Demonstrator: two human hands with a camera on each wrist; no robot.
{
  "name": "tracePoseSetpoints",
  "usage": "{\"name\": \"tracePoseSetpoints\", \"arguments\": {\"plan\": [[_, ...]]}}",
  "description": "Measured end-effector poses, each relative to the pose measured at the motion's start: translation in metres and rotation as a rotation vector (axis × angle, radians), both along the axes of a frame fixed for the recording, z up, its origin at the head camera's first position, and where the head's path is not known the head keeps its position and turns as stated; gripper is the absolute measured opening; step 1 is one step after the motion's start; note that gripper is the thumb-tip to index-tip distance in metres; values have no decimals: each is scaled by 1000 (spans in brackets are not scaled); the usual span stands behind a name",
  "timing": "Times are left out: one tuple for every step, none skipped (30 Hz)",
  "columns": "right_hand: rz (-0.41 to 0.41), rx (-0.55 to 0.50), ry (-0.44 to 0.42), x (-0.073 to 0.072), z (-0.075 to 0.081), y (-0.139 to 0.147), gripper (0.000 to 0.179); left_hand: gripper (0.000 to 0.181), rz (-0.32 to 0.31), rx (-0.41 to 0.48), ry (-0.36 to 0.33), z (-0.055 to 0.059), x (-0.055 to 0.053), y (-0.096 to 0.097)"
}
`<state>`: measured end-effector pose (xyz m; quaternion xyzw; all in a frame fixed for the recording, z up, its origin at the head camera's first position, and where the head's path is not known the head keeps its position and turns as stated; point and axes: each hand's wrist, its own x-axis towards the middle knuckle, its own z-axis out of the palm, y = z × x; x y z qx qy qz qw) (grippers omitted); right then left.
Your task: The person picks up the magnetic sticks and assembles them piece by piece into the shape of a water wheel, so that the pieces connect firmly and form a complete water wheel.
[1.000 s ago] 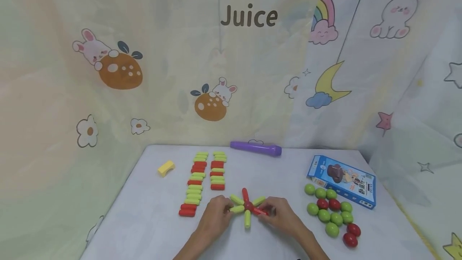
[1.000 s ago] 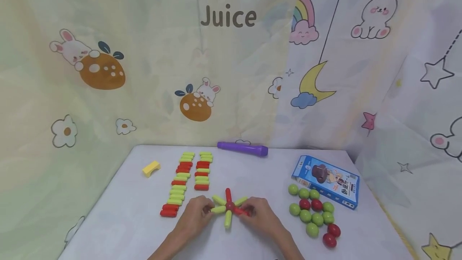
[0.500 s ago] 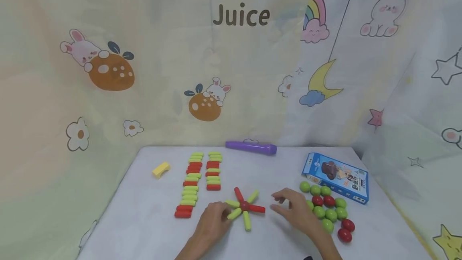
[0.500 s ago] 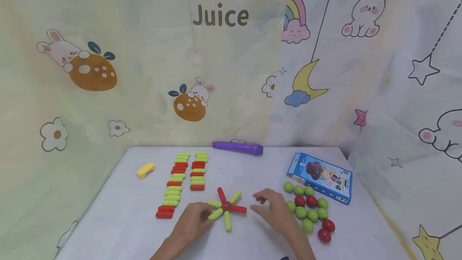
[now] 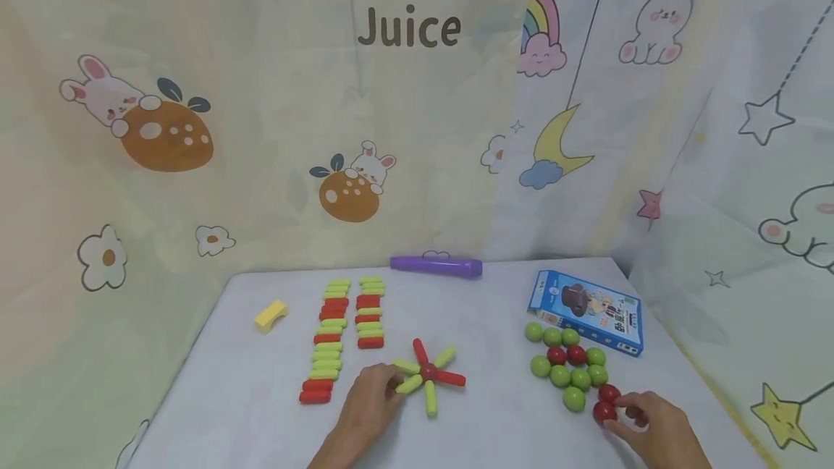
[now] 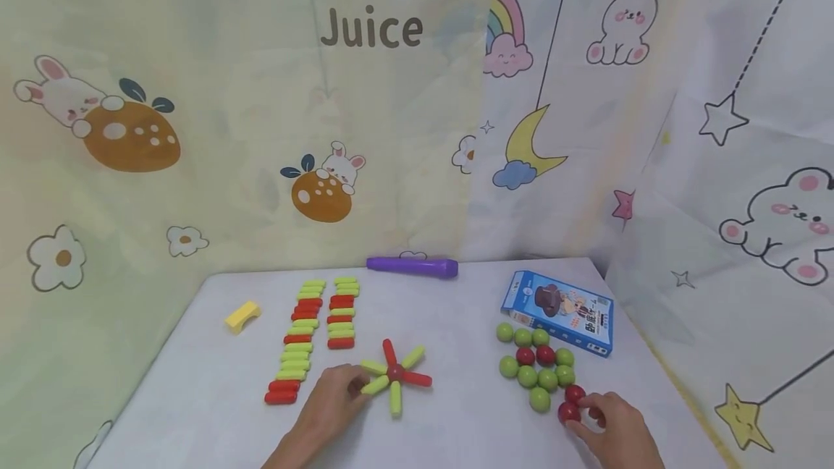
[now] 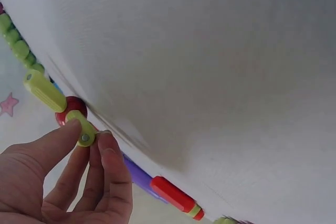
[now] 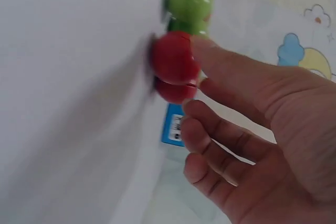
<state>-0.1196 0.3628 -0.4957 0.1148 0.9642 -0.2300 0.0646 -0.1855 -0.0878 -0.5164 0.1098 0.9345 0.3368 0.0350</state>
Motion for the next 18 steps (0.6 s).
{"name": "tracePoseSetpoints", "arguments": {"plan": [[0, -4, -6, 1, -4, 0, 56, 21, 0, 0, 1, -1, 0, 0], [-4, -7, -9, 2, -8, -1, 56, 20, -1, -1, 2, -1, -1, -1], [-9, -7, -10, 2, -12, -1, 56, 21, -3, 0, 5, -1, -1, -1], [-14, -8, -8, 2, -14, -2, 55, 21, -5, 1, 7, 0, -1, -1], [-19, -6, -5, 1, -16, -2, 54, 20, -8, 2, 10, 0, -2, -1], [-22, -10, -3, 1, -17, -3, 54, 20, -10, 2, 9, 0, -2, -1], [-28, -16, -3, 0, -19, -4, 54, 20, -11, 2, 8, 0, -3, -1], [-33, -21, -2, 0, -20, -5, 55, 20, -13, 1, 8, 1, -3, -1], [-39, -26, 0, 0, -20, -6, 56, 20, -14, 1, 8, 1, -3, -1], [-41, -31, 0, 0, -21, -8, 56, 21, -14, 0, 8, 2, -4, -1], [-43, -32, -7, 1, -21, -10, 57, 21, -13, -2, 8, 2, -4, -2], [-42, -34, -21, 1, -22, -13, 57, 20, -12, -3, 8, 3, -4, -2], [-43, -36, -36, 2, -22, -16, 56, 20, -11, -5, 8, 3, -3, -2], [-37, -36, -52, 3, -22, -21, 54, 20, -10, -5, 9, 3, -3, -2], [-29, -40, -67, 4, -23, -26, 52, 20, -9, -6, 9, 4, -3, -2], [-17, -49, -85, 4, -23, -33, 50, 19, -6, -6, 8, 5, -3, -1], [-5, -63, -99, 4, -23, -41, 47, 19, -3, -7, 5, 5, -3, -1], [13, -82, -101, 4, -23, -51, 45, 19, 0, -7, 3, 6, -3, -1]]}}
